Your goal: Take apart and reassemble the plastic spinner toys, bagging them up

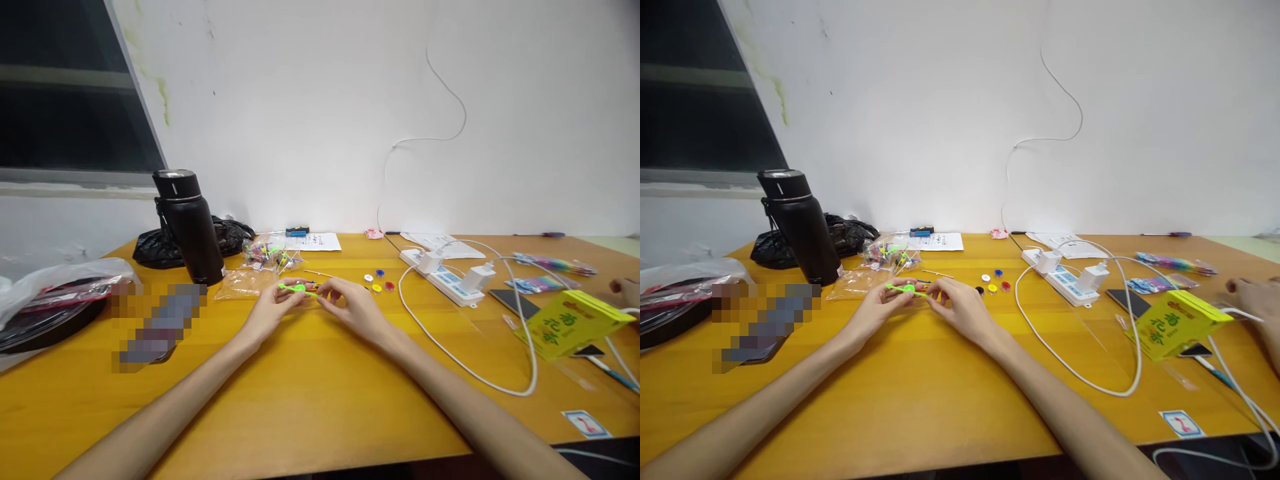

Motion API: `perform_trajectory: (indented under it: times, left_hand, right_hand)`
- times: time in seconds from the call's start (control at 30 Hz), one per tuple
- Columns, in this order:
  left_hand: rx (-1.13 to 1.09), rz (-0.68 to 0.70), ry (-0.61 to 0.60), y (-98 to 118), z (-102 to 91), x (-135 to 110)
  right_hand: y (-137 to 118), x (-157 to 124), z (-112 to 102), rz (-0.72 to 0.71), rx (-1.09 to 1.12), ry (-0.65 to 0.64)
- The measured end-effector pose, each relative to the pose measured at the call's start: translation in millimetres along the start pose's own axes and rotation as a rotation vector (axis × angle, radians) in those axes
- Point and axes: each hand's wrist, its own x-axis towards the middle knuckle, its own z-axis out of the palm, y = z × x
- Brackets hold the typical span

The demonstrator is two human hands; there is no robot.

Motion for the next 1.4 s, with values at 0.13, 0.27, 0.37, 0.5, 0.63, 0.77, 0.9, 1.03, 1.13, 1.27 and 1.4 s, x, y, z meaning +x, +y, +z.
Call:
perform_trajectory:
  times: [0.13, 0.27, 0.37, 0.5, 0.63, 0.77, 0.9, 1.03, 1.13, 1.27, 1.4]
  left_hand:
    - [-0.032, -0.009, 0.01, 2, 1.0, 0]
    - [-0.05, -0.021, 0.018, 4, 1.8, -1]
    - [-0.018, -0.022, 0.037, 6, 1.3, -1]
    - [0.043, -0.024, 0.04, 9, 0.5, -2]
    - [0.042, -0.002, 0.064, 10, 2.0, -4]
    - [0.08, -0.003, 0.073, 18, 2.9, -3]
    - [0.136, 0.022, 0.089, 34, -4.8, 1]
    - [0.217, 0.1, 0.064, 51, -27.6, -1]
    - [0.44, 0.078, -0.006, 58, -52.5, -14]
    - [0.662, -0.028, 0.002, 57, -83.3, -35]
    - [0.833, -0.148, -0.021, 47, -102.6, -51]
  right_hand:
    - [1, 1, 0, 0.017, -0.011, 0.003]
    - [2, 2, 1, 0.062, 0.049, -0.001]
    - [3, 3, 1, 0.094, 0.159, -0.01]
    - [4, 3, 0, 0.127, 0.244, -0.027]
    - [4, 3, 2, 0.14, 0.269, -0.088]
    - [1, 2, 7, 0.135, 0.296, -0.175]
    - [-1, -1, 9, 0.161, 0.341, -0.215]
    - [1, -2, 8, 0.176, 0.316, -0.222]
    - [2, -3, 8, 0.184, 0.303, -0.231]
    - [1, -4, 8, 0.162, 0.299, -0.266]
    - [0, -4, 8, 0.143, 0.287, -0.27]
